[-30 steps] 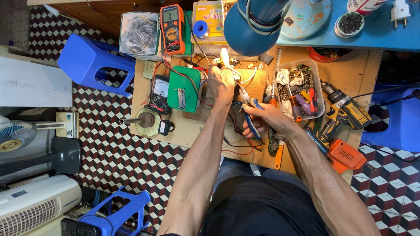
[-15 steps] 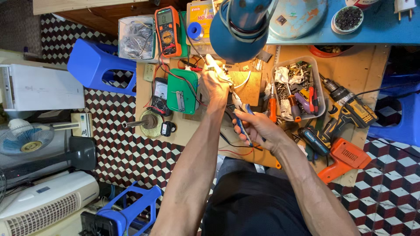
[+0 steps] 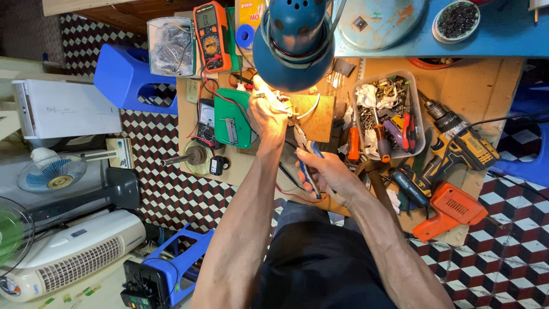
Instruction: The person works on a small electronic device on a cluttered workbench. They use a hammer to tap components, a heat gun to apply heat, and pliers to adjust parts. The person also uses a multimeter to test the device.
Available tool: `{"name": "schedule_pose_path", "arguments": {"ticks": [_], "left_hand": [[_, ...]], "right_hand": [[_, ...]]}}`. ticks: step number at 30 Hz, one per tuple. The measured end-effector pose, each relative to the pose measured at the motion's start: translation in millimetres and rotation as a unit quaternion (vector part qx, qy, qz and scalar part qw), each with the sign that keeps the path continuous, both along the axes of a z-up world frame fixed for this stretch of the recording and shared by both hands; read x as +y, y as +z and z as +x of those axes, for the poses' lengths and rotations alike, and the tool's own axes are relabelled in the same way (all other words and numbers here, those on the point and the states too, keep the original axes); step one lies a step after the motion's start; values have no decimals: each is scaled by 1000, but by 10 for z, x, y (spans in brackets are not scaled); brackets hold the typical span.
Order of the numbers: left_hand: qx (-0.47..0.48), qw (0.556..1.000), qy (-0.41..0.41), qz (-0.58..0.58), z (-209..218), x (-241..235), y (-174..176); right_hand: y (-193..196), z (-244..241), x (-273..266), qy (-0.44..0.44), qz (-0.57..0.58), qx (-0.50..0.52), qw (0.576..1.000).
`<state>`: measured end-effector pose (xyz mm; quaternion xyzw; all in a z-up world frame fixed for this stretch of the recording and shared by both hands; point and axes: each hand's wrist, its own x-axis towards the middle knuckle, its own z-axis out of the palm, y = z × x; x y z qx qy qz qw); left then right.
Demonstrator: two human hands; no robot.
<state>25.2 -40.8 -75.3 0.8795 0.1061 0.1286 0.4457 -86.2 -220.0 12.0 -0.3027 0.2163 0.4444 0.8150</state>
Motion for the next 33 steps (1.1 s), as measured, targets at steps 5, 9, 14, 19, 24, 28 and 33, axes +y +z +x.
{"name": "schedule_pose_path", "arguments": {"ticks": [5,9,14,19,24,28,33], "left_hand": [[26,736,-11,-676,36,175,-226],[-39,955,-67,-285,-6,209,-396],[1,999,-25,-40,-108,176,-294],[54,864,80,-493,26,122,-112],[80,883,114,-448,36,105,-118],[20,922,81,-379,23,109,-137],[-19,991,20,132,-57,62,-15]], "right_hand": [[-46,-21,-21,12,-25,-9,1000],[-48,-40,-15,4,-18,-23,1000],[18,-44,31,-15,4,-11,1000],[54,-58,66,-19,-23,3,1000],[-31,-102,53,-8,-30,-27,999],[-75,-136,59,-3,-44,-50,998],[-58,-128,70,-16,-21,-46,999]]}}
